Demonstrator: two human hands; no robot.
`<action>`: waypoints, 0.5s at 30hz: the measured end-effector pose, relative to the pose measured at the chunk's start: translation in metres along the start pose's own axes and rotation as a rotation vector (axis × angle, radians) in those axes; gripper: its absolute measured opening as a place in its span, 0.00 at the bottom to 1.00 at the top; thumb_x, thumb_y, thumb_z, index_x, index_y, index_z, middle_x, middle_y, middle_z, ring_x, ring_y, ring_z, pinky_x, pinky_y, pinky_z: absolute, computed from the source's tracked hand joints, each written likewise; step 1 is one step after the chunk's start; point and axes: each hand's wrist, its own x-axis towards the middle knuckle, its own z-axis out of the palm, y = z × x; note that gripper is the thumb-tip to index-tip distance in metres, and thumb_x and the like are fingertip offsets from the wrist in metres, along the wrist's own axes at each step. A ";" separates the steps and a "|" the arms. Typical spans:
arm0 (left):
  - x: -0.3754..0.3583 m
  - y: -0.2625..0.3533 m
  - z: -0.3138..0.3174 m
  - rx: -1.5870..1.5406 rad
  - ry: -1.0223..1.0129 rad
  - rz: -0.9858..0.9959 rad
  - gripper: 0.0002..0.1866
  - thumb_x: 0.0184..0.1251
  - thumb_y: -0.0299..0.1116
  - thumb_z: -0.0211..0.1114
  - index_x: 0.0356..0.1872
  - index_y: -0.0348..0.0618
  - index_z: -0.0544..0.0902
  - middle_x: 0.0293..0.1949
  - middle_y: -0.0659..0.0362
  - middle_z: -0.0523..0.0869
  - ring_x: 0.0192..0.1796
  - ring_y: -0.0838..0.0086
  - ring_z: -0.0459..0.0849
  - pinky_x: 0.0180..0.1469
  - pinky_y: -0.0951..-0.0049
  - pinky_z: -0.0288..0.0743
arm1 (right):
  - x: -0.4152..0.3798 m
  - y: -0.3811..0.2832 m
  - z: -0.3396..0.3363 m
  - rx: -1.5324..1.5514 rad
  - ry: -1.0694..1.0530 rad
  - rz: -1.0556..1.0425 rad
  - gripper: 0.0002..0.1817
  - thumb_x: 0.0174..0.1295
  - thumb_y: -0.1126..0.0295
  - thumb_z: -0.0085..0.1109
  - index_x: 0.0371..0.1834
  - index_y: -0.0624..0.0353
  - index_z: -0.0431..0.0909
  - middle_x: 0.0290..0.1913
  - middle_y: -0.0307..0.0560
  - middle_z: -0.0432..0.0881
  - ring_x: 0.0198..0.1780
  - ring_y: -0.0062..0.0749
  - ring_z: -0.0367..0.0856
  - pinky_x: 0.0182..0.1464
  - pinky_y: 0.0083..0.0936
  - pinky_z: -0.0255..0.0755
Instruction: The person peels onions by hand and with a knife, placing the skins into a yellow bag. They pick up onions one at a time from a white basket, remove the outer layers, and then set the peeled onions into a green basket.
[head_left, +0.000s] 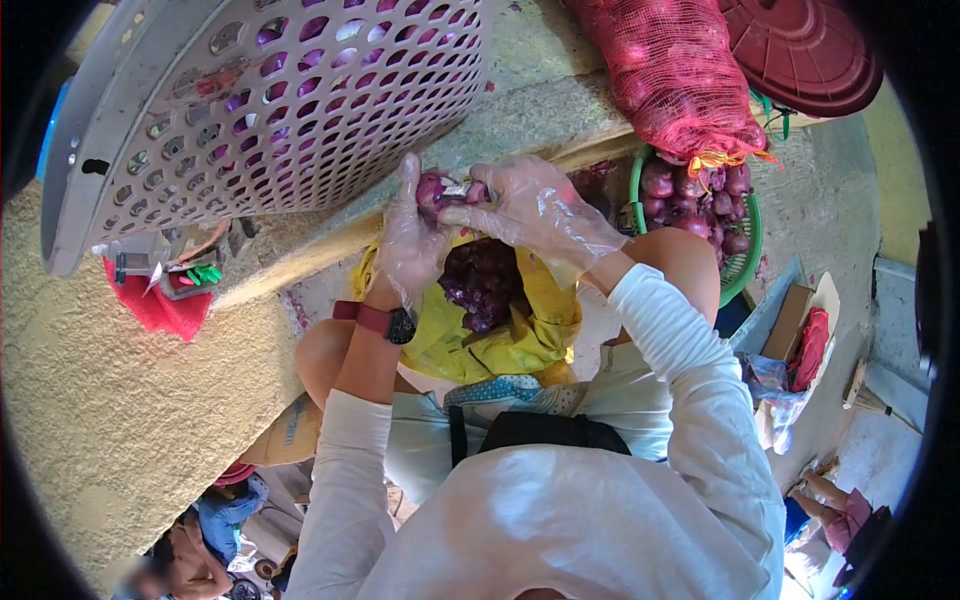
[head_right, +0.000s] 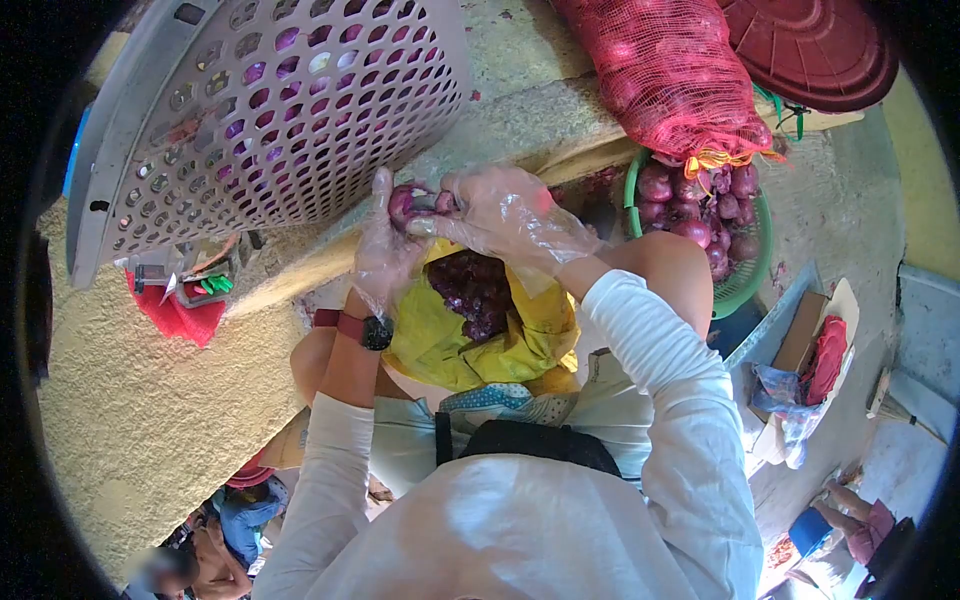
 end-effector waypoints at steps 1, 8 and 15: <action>-0.002 0.000 0.003 0.000 0.000 0.000 0.24 0.72 0.54 0.70 0.39 0.38 0.83 0.36 0.55 0.86 0.38 0.65 0.86 0.48 0.67 0.87 | 0.001 0.000 0.001 0.011 -0.016 0.024 0.31 0.63 0.37 0.66 0.38 0.59 0.85 0.32 0.58 0.85 0.39 0.57 0.85 0.43 0.47 0.78; -0.011 0.007 0.007 0.134 0.012 -0.001 0.27 0.71 0.55 0.70 0.50 0.37 0.79 0.41 0.55 0.85 0.45 0.65 0.86 0.55 0.58 0.85 | 0.000 -0.001 0.003 -0.250 -0.141 -0.040 0.34 0.62 0.31 0.60 0.33 0.57 0.86 0.31 0.57 0.86 0.37 0.58 0.85 0.41 0.50 0.77; 0.010 0.006 -0.009 0.079 0.139 0.141 0.29 0.73 0.55 0.68 0.57 0.38 0.76 0.49 0.48 0.82 0.53 0.50 0.84 0.64 0.40 0.82 | -0.010 0.010 0.021 -0.275 -0.309 -0.316 0.37 0.55 0.26 0.60 0.28 0.55 0.86 0.28 0.52 0.85 0.34 0.55 0.85 0.38 0.50 0.75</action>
